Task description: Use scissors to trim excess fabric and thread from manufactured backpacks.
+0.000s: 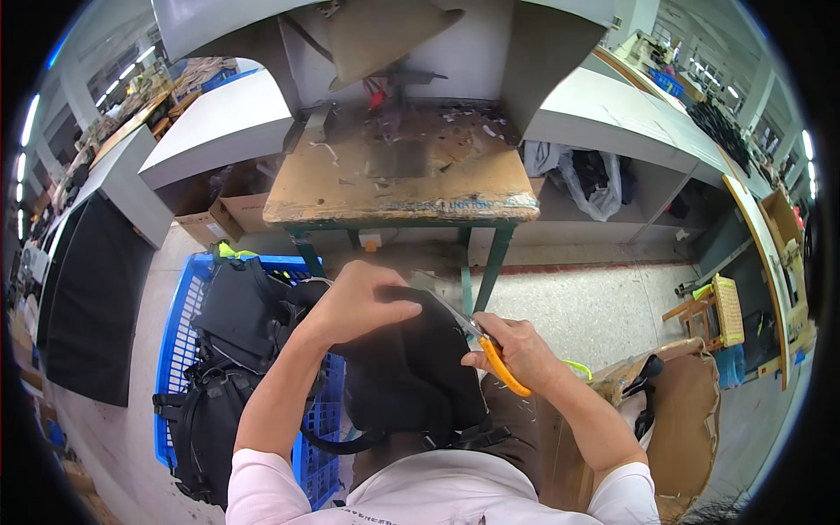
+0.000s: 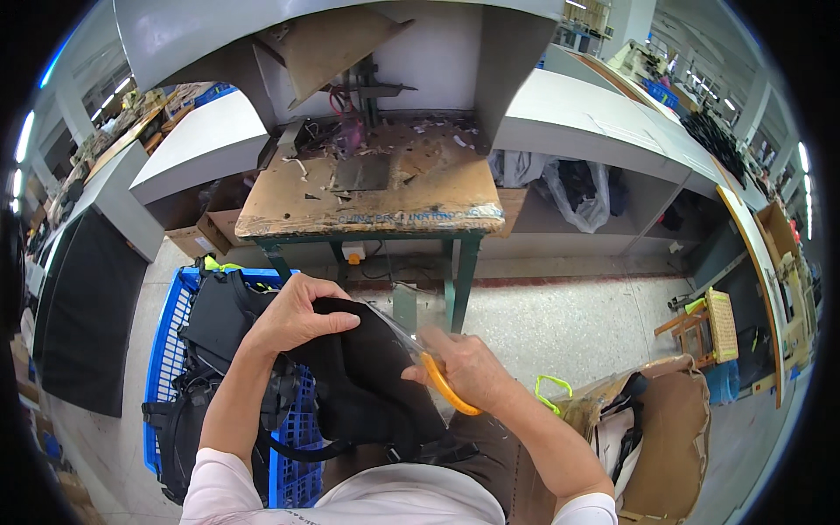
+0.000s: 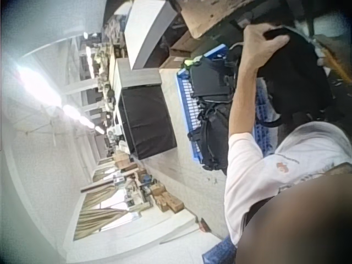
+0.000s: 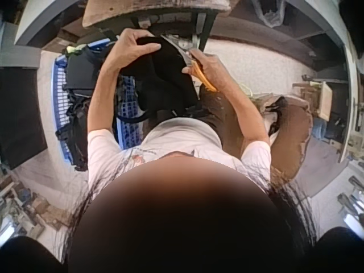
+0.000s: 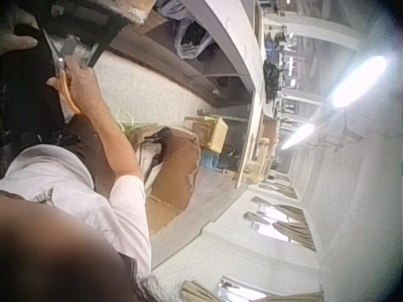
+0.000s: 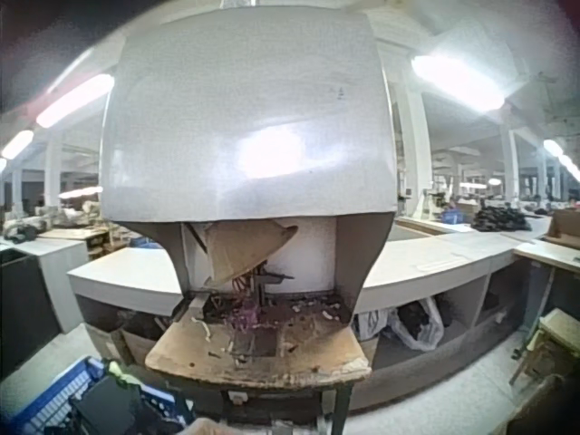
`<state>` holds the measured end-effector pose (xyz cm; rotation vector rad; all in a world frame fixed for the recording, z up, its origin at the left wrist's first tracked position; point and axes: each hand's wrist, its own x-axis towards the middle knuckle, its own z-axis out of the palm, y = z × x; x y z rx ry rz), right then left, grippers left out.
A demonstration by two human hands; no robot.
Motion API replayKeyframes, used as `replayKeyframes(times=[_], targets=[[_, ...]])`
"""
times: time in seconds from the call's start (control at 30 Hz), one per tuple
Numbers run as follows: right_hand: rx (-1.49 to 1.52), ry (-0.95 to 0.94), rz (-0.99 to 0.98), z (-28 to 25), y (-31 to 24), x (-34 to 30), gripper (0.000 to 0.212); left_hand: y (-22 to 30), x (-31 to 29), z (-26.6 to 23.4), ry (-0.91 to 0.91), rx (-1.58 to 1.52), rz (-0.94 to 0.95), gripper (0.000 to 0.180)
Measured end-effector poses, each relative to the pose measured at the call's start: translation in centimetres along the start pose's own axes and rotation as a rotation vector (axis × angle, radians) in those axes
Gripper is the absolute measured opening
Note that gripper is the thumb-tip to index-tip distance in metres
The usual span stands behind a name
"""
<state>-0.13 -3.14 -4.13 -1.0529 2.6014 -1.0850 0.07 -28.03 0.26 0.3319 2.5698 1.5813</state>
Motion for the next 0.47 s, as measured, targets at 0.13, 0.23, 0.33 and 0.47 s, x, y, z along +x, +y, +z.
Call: replayKeyframes(times=[0.13,0.23,0.33,0.47], targets=[[0.194,0.086,-0.013,1.8,0.6,1.6,0.054,-1.0,0.1,-1.2,0.046,-0.068,-0.043,0.024],[0.825,0.092,0.173,4.5,1.4,1.6,0.056,-1.4,0.2,-2.2,0.110,-0.080,-0.096,0.023],[0.801,0.135,0.154,7.1,1.7,2.6,0.056,-2.7,0.5,-3.0,0.148,-0.044,-0.124,0.026],[0.990,0.086,0.312,7.9,1.1,4.0,0.054,-4.4,0.3,-4.5,0.183,0.004,-0.064,0.024]])
